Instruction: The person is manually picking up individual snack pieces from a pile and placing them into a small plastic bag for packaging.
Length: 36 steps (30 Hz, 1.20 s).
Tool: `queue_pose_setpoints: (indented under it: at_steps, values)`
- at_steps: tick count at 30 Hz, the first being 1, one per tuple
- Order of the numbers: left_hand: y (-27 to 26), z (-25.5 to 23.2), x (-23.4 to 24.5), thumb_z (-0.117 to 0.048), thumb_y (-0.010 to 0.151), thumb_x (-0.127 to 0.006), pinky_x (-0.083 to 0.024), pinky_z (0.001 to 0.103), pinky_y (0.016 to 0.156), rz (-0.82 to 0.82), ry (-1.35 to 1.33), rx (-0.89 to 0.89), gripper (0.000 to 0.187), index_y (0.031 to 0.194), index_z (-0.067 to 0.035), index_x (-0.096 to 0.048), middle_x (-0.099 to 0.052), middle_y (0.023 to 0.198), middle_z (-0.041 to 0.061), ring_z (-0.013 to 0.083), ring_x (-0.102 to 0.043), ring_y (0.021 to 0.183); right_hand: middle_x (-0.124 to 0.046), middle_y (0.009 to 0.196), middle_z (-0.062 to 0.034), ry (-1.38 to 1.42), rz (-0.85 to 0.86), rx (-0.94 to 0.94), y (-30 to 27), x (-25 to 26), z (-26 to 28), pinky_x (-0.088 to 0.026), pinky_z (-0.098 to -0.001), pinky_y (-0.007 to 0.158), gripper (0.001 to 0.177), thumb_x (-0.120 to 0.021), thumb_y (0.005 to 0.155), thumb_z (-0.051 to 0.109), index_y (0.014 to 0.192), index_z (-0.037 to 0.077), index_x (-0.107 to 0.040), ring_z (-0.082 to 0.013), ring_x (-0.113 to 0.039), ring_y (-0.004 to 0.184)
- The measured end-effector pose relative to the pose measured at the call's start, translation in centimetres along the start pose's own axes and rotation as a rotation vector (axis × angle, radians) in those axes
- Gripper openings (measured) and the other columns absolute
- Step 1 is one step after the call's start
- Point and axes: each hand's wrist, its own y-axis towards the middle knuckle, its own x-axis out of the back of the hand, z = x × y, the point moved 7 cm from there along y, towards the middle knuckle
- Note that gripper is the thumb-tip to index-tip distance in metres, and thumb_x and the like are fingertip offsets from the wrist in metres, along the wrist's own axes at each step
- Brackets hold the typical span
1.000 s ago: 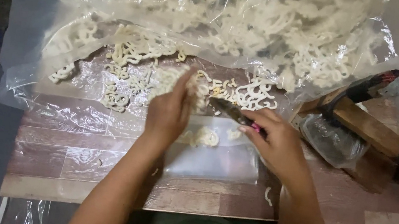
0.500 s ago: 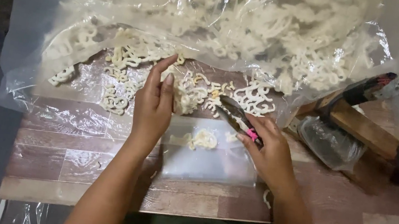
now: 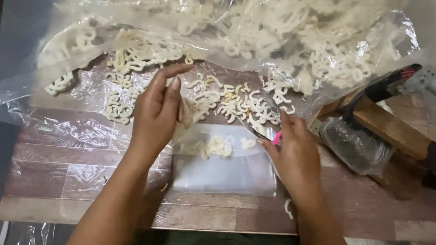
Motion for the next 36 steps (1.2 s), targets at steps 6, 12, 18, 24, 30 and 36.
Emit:
queue_pose_setpoints:
  at_steps: [6, 12, 18, 24, 30, 36]
  values:
    - [0.2, -2.1, -0.4, -0.017, 0.109, -0.042, -0.047, 0.024, 0.055, -0.016, -0.165, -0.068, 0.031, 0.13, -0.011, -0.064, -0.05, 0.048, 0.001, 0.0142, -0.053, 0.048, -0.061, 0.13, -0.0262, -0.196, -0.019, -0.051, -0.3, -2.9, -0.6, -0.042, -0.0573, 0.101, 0.078, -0.081, 0.084, 0.039, 0.142, -0.005, -0.055, -0.0431, -0.058, 0.125]
    - [-1.6, -5.7, -4.6, -0.005, 0.102, -0.047, -0.052, 0.033, 0.058, 0.177, -0.056, -0.138, 0.038, 0.138, -0.012, -0.059, -0.064, 0.055, 0.01, 0.022, -0.061, 0.05, -0.03, 0.159, -0.033, 0.382, -0.192, 0.117, -1.2, 3.4, 3.9, -0.029, -0.0671, 0.114, 0.101, -0.069, 0.085, 0.058, 0.158, 0.0, -0.03, -0.0533, -0.032, 0.146]
    - [-3.1, -8.0, -6.4, -0.014, 0.088, -0.075, -0.058, 0.039, 0.07, 0.322, -0.163, -0.312, 0.063, 0.143, 0.0, -0.049, -0.073, 0.075, 0.011, 0.0248, -0.068, 0.065, -0.079, 0.11, -0.0162, 0.735, -0.335, -0.011, -3.0, 7.1, 1.8, -0.059, -0.0392, 0.093, 0.007, -0.078, 0.084, 0.01, 0.091, 0.008, -0.079, -0.0317, -0.077, 0.105]
    - [-6.6, -3.7, -13.7, -0.021, 0.066, -0.091, -0.055, 0.047, 0.092, 0.755, -0.19, 0.197, 0.106, 0.155, -0.01, -0.036, -0.061, 0.134, 0.03, 0.0491, -0.064, 0.116, -0.078, 0.101, -0.0217, 0.883, -0.384, -0.056, -5.1, 7.6, -3.4, -0.054, -0.0512, 0.095, 0.023, -0.074, 0.09, 0.008, 0.073, -0.001, -0.063, -0.0361, -0.075, 0.103]
    - [-8.6, -3.4, -16.5, -0.028, 0.073, -0.089, -0.055, 0.057, 0.085, 0.629, 0.31, -0.234, 0.091, 0.15, -0.008, -0.044, -0.067, 0.124, 0.026, 0.0482, -0.065, 0.11, -0.068, 0.127, -0.0057, 0.166, -0.434, 0.153, -6.1, 11.3, -0.7, -0.024, -0.0447, 0.11, 0.049, -0.069, 0.079, 0.07, 0.082, 0.021, -0.064, -0.028, -0.059, 0.121]
    - [-8.5, -5.7, -16.6, -0.012, 0.07, -0.087, -0.054, 0.059, 0.085, 0.702, 0.252, -0.179, 0.103, 0.156, -0.004, -0.032, -0.065, 0.122, 0.032, 0.0525, -0.065, 0.106, -0.065, 0.116, -0.0186, 0.903, -0.668, -0.136, -8.4, 12.4, -7.1, -0.039, -0.0391, 0.104, 0.031, -0.049, 0.104, 0.034, 0.086, 0.01, -0.052, -0.0293, -0.062, 0.116]
